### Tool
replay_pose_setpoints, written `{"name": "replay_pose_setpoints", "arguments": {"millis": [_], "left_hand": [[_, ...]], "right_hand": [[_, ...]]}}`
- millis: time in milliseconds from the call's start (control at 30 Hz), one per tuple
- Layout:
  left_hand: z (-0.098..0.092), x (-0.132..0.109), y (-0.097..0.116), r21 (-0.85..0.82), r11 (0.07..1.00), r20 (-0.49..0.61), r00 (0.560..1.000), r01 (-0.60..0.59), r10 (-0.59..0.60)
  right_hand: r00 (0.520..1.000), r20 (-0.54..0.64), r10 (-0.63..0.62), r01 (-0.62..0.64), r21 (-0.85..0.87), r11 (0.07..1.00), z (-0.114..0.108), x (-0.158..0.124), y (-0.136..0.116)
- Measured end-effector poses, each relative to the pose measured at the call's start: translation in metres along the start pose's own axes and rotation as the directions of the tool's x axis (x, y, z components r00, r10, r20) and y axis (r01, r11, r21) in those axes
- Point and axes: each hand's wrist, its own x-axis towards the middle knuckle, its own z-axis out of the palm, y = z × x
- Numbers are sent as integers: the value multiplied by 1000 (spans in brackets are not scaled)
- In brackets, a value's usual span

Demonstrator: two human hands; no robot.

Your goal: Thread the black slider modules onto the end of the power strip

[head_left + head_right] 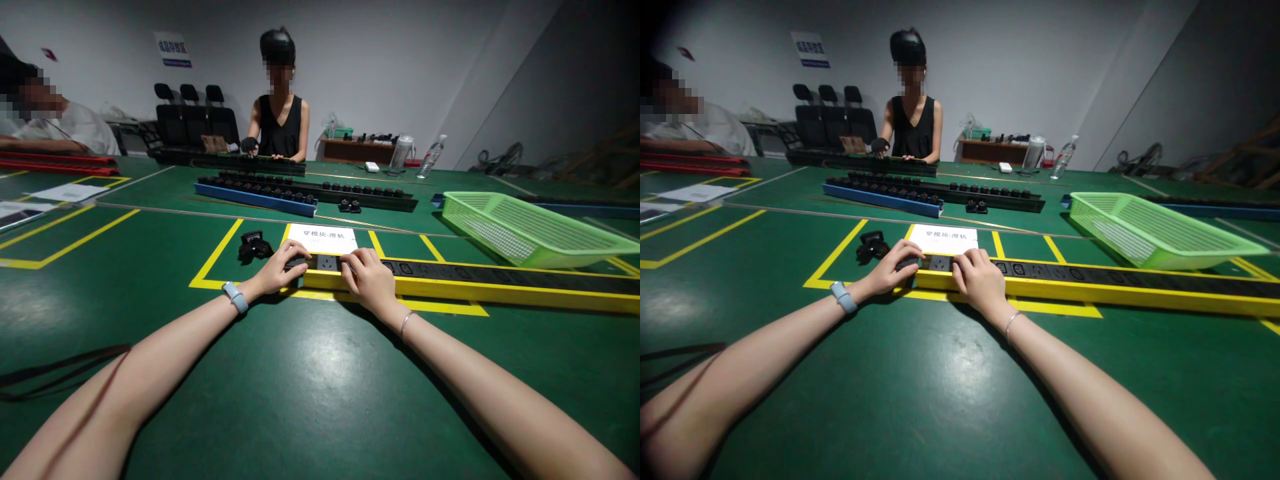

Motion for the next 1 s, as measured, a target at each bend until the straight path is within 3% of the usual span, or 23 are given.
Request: {"name": "replay_pose_setpoints", "arguments": {"millis": [1000], "left_hand": [[0, -1, -1, 26, 999, 6, 1000, -25, 25]], "right_hand": [[1000, -11, -3, 3, -11, 1000, 0, 0, 0]]}}
